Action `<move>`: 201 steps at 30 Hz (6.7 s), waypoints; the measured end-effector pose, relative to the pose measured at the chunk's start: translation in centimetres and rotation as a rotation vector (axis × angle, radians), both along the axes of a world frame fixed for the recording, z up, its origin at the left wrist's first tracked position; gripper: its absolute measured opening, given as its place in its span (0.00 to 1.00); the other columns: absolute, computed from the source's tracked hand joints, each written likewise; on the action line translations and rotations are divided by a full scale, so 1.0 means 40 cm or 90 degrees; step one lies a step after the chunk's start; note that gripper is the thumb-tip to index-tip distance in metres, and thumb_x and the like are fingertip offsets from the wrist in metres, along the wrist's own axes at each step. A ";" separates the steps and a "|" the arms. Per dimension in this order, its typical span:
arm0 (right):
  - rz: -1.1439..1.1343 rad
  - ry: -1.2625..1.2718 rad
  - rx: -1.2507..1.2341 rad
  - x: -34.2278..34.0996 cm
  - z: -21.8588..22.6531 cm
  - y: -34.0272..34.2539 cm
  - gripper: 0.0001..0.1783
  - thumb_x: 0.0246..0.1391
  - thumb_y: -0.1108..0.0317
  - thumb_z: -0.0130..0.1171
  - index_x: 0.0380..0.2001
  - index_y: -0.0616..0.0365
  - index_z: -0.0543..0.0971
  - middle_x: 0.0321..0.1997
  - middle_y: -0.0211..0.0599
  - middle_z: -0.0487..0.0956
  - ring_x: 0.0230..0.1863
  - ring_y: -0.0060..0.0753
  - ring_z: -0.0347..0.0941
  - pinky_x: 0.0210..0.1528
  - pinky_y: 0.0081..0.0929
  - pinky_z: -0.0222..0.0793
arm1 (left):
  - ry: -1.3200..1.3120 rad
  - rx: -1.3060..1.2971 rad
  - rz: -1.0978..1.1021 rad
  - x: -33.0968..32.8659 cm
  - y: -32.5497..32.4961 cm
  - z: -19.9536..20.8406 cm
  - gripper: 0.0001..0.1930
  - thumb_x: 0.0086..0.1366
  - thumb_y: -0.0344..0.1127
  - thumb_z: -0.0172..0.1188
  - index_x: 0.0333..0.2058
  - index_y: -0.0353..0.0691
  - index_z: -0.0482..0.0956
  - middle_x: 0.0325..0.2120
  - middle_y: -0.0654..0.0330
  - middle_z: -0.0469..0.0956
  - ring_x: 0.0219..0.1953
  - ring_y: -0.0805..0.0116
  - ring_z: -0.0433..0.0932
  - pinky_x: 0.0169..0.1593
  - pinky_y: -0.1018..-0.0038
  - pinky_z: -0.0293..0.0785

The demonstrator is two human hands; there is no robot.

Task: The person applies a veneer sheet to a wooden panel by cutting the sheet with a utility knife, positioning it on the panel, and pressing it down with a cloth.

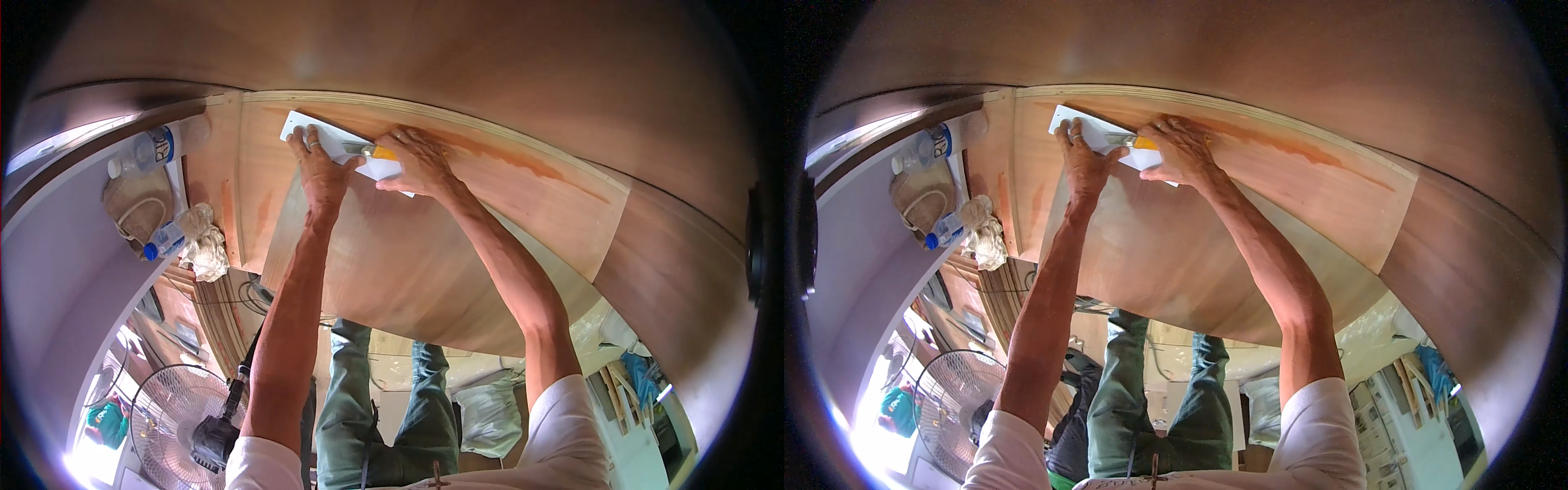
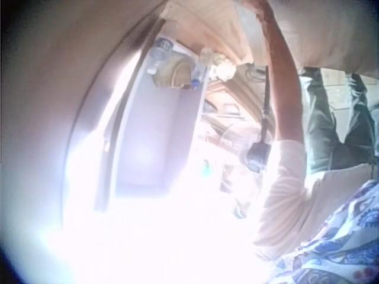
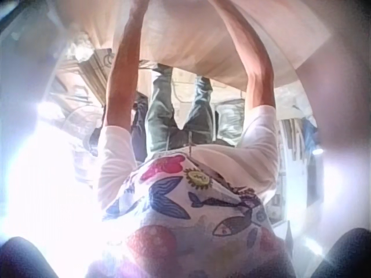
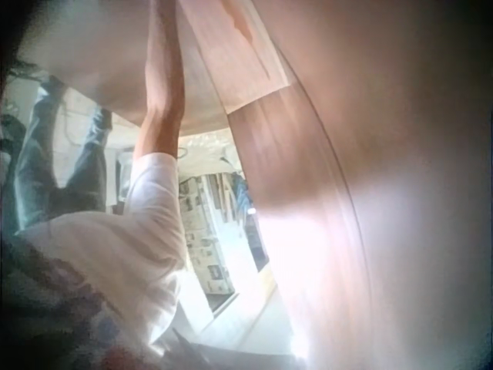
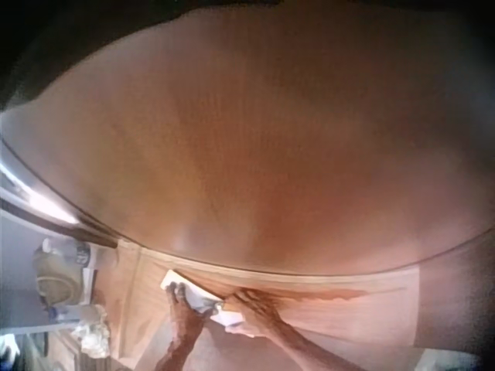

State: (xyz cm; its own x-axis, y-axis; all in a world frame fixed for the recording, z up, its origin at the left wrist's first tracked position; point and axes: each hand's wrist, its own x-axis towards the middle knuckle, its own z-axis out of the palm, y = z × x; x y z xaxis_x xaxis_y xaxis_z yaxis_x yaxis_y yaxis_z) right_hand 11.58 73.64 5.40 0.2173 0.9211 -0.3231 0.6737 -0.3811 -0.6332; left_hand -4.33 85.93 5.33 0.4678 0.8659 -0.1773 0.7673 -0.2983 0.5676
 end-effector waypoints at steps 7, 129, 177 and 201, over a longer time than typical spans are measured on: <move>0.002 0.024 -0.004 0.008 -0.009 -0.002 0.44 0.34 0.49 0.75 0.58 0.45 0.72 0.63 0.36 0.69 0.68 0.43 0.61 0.67 0.53 0.57 | 0.009 0.006 -0.013 0.007 -0.002 0.008 0.56 0.41 0.42 0.81 0.64 0.25 0.57 0.67 0.43 0.51 0.64 0.45 0.63 0.63 0.60 0.71; -0.029 -0.015 0.075 -0.012 -0.050 -0.040 0.43 0.35 0.48 0.73 0.58 0.45 0.72 0.58 0.37 0.72 0.63 0.46 0.67 0.62 0.53 0.63 | -0.067 0.033 -0.062 -0.029 -0.083 -0.018 0.53 0.49 0.47 0.77 0.65 0.25 0.57 0.68 0.40 0.54 0.72 0.36 0.46 0.72 0.54 0.51; -0.060 0.097 0.011 0.028 0.047 0.091 0.20 0.68 0.57 0.48 0.52 0.62 0.67 0.47 0.62 0.79 0.49 0.60 0.77 0.50 0.50 0.71 | 0.003 -0.053 -0.031 0.005 -0.015 0.010 0.50 0.47 0.33 0.78 0.65 0.28 0.57 0.69 0.47 0.51 0.71 0.45 0.50 0.70 0.63 0.58; -0.040 0.025 -0.100 -0.015 0.063 0.173 0.21 0.69 0.58 0.43 0.51 0.66 0.72 0.48 0.56 0.80 0.53 0.54 0.77 0.54 0.49 0.71 | 0.026 -0.066 -0.008 0.015 -0.017 0.032 0.51 0.47 0.27 0.77 0.67 0.32 0.55 0.69 0.48 0.49 0.71 0.46 0.50 0.71 0.66 0.59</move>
